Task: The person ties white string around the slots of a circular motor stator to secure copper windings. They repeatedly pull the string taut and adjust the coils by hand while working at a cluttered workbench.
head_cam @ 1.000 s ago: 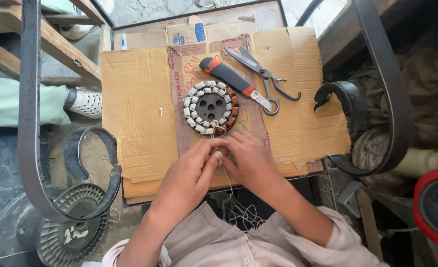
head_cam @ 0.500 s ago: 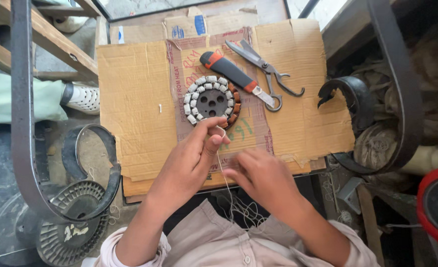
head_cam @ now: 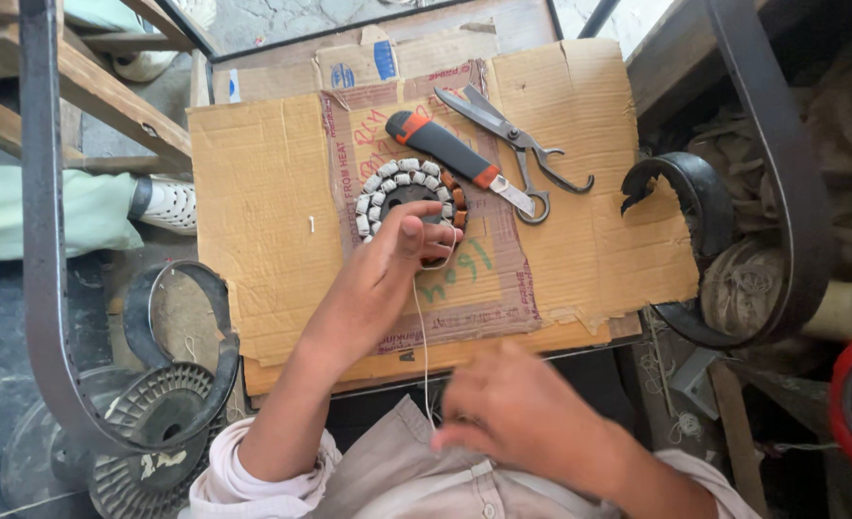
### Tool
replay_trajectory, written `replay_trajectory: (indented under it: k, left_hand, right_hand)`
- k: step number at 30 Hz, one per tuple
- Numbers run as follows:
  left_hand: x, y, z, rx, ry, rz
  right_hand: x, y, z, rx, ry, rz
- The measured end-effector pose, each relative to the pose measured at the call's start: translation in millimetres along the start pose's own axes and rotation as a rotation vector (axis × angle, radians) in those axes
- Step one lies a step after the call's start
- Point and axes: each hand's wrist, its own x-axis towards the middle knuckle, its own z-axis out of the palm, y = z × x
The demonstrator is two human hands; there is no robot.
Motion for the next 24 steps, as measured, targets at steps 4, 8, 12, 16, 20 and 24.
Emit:
replay_trajectory:
  k: [4, 8, 12, 16, 20, 24]
  left_hand:
    - [1.2, 5.3, -0.8, 0.221, 0.117, -0.013]
    - [-4.6, 9.9, 0.9, 0.387, 0.195, -0.018]
    - [-9.4, 8.6, -4.7, 0.449, 0.272, -0.026]
    - [-19.8, -1.0, -9.3, 0.509, 0.298, -0.003]
    - [-27.0, -13.6, -3.0, 0.550, 0.318, -0.001]
    - [-26.1, -19.9, 11.1, 0.701, 0.379, 0.168]
  right_hand:
    - [37.7, 17.7, -0.7, -0.155, 0.405, 0.203]
    - [58.2, 15.1, 23.5, -0.179, 0.503, 0.140]
    - [30.8, 1.1, 29.5, -0.141, 0.078, -0.076]
    - [4.1, -10.6, 16.8, 0.025, -0.239, -0.156]
    - [16.3, 3.3, -4.2, -0.031, 0.162, 0.098]
    - [44.3, 20.5, -3.4, -0.247, 0.398, 0.246]
